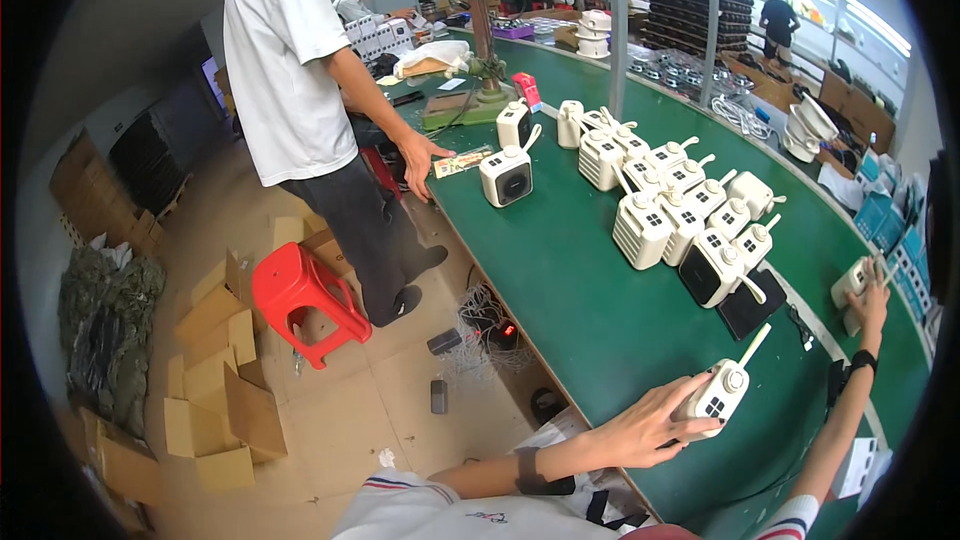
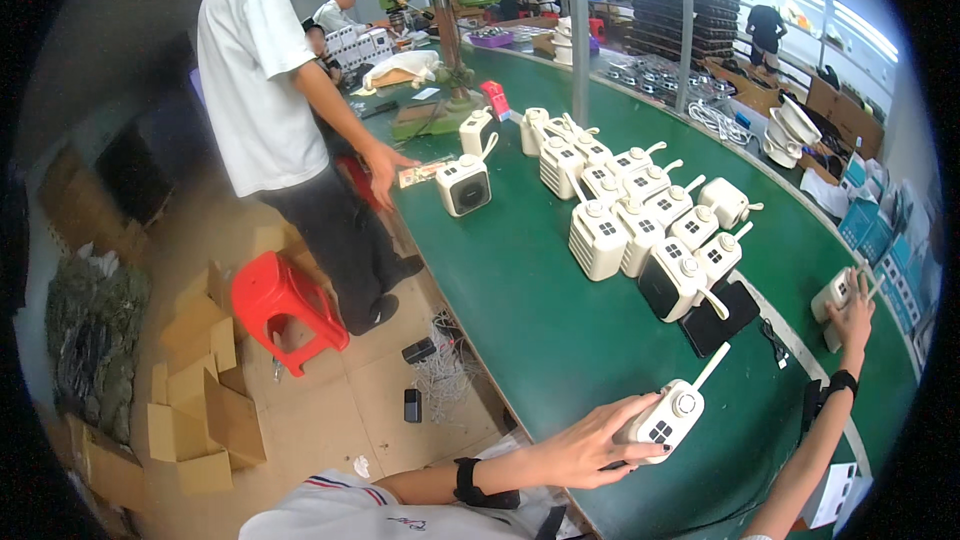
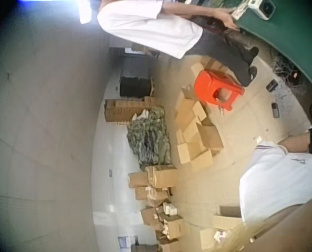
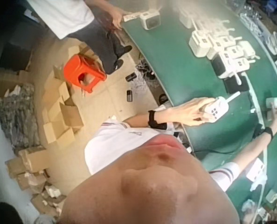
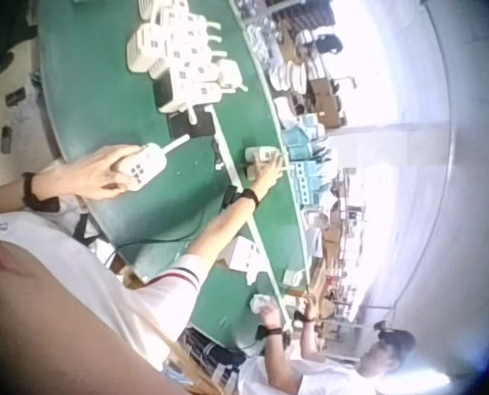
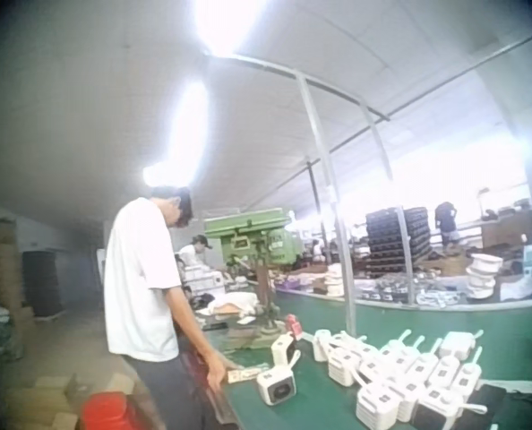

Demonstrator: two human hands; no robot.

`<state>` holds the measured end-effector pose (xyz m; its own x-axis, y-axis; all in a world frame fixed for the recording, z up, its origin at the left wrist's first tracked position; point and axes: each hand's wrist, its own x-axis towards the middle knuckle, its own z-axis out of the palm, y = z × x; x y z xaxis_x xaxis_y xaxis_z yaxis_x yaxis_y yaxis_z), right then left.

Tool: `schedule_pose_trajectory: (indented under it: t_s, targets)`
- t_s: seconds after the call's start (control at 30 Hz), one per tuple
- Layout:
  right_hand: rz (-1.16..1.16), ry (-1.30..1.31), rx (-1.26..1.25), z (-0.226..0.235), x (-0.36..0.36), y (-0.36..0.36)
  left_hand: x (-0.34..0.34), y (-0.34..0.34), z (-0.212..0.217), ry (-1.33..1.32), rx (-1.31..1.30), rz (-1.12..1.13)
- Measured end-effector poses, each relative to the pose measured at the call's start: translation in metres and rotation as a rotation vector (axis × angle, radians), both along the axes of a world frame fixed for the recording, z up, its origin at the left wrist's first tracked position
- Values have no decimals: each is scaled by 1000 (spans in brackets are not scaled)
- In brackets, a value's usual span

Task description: Testing the functions and lighting of plastic walkie-talkie devices on an assembly line.

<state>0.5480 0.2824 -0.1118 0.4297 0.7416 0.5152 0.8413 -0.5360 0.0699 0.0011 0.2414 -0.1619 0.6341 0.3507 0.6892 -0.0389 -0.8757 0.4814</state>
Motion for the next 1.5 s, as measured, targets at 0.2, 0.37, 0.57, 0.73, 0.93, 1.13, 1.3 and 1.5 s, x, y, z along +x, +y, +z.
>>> schedule_pose_trajectory:
  t_s: [0.2, 0.37, 0.57, 0.73, 0.93, 1.13, 1.3, 1.5]
  targets:
    - [-32, -146, 51, -44, 69, -20, 6, 1, 0, -26, -3, -35]
    - [-188, 103, -9, -13, -22, 0, -1, 0, -1, 1, 1, 28]
    - [260, -136, 296, 26, -50, -13, -2, -4, -3, 18, 42, -14]
    - [602, 265, 185, 95, -245, -30, 6, 1, -10, -102, -1, -41]
    - [729, 315, -528, 90, -368, -81, 0, 0, 11, 172, -9, 135]
    - [724, 692, -440, 78, -358, -109, 4, 1, -6, 336, -10, 48]
    - [866, 577, -393, 59, -383, -114, -13, 7, -1, 361, -40, 65]
    - [602, 491, -266, 74, -333, -83, -8, 2, 11, 334, -69, 129]
